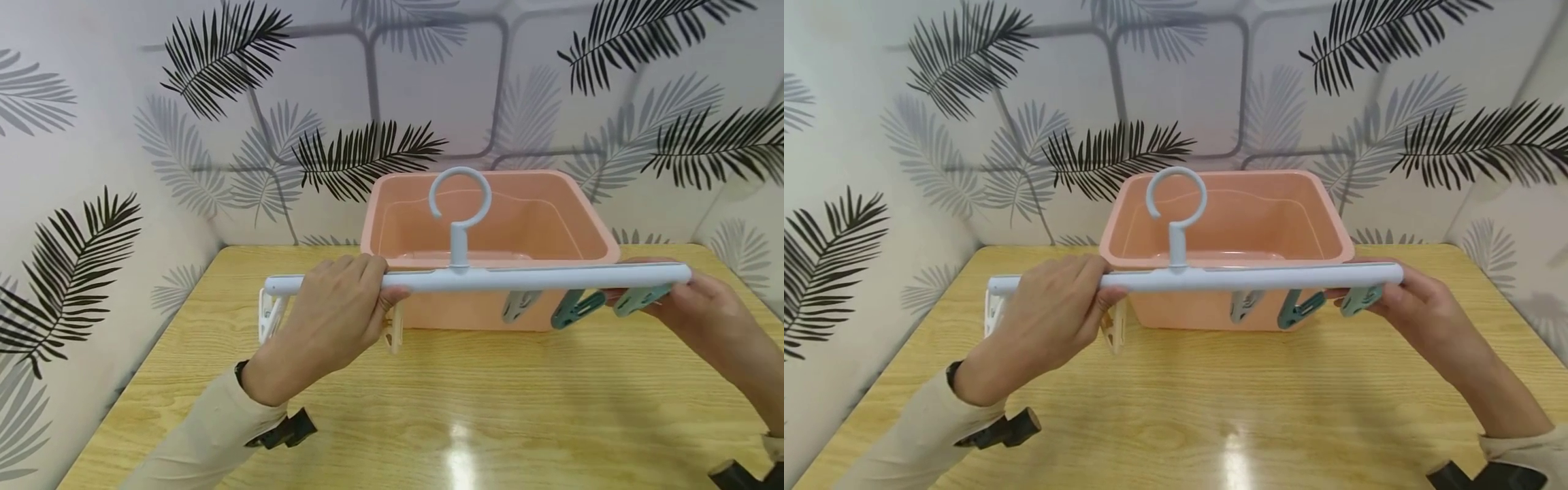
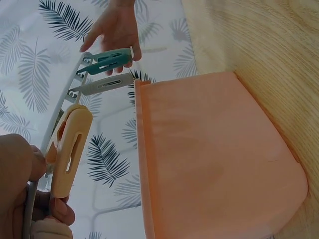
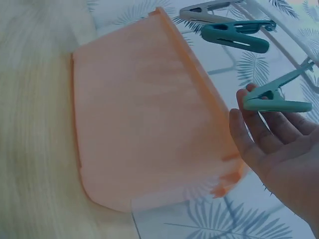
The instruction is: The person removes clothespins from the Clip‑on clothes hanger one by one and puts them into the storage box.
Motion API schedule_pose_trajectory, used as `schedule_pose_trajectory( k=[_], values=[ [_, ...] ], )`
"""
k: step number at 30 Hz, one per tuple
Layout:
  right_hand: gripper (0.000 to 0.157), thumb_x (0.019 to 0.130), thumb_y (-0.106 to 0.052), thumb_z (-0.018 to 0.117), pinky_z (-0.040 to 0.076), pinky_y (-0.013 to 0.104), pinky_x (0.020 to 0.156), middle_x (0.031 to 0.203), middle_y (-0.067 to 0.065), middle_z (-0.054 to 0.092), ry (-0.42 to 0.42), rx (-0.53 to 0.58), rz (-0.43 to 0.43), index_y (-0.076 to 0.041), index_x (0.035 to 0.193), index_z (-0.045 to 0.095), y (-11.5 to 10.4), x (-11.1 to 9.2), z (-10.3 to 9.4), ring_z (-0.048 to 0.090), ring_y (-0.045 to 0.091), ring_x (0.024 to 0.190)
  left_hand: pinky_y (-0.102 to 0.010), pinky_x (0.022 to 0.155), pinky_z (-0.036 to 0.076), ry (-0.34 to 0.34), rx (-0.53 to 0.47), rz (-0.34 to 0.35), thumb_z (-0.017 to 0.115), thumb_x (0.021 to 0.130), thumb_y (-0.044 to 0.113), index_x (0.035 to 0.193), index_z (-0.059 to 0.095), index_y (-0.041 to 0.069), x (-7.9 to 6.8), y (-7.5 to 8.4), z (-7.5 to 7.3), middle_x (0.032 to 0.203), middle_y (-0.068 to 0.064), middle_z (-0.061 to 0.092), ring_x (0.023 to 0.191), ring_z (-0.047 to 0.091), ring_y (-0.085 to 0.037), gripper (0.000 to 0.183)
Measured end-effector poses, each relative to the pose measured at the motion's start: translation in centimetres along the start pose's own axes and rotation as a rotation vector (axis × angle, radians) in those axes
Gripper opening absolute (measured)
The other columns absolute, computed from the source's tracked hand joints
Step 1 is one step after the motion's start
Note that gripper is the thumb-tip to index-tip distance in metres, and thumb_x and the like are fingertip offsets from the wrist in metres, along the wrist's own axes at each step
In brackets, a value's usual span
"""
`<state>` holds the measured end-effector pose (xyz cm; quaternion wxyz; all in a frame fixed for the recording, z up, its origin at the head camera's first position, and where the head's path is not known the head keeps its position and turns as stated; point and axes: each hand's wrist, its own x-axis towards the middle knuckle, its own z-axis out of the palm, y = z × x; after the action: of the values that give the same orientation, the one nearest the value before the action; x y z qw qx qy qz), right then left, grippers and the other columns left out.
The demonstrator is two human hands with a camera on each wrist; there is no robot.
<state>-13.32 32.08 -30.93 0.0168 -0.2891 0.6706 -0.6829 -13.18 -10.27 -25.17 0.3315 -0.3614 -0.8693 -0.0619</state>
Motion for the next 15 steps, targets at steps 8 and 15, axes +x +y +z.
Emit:
schedule_pose_trajectory(
  k=[8,15],
  values=[
    [0.023,0.099,0.013,0.035,0.05,0.022,0.078,0.1,0.01,0.065,0.072,-0.227,-0.042,0.01,0.103,0.058,-0.3,-1.1,3.0,0.066,0.017,0.083,-0.026,0.043,0.026,-0.007,-0.007,-0.006,0.014,0.1,0.053,0.073,0.043,0.01,0.2,0.2,-0.1,0.059,0.002,0.034,0.047,0.034,-0.012,0.058],
    [0.032,0.101,0.011,0.016,0.033,0.031,0.051,0.08,0.011,0.051,-0.055,-0.005,-0.198,0.016,0.104,0.048,0.8,-1.3,3.1,0.041,0.02,0.06,-0.025,0.036,0.022,-0.12,0.044,-0.004,0.017,0.093,0.063,0.072,0.04,0.011,0.2,0.2,-0.2,0.054,0.007,0.029,0.041,0.029,-0.008,0.06]
  ],
)
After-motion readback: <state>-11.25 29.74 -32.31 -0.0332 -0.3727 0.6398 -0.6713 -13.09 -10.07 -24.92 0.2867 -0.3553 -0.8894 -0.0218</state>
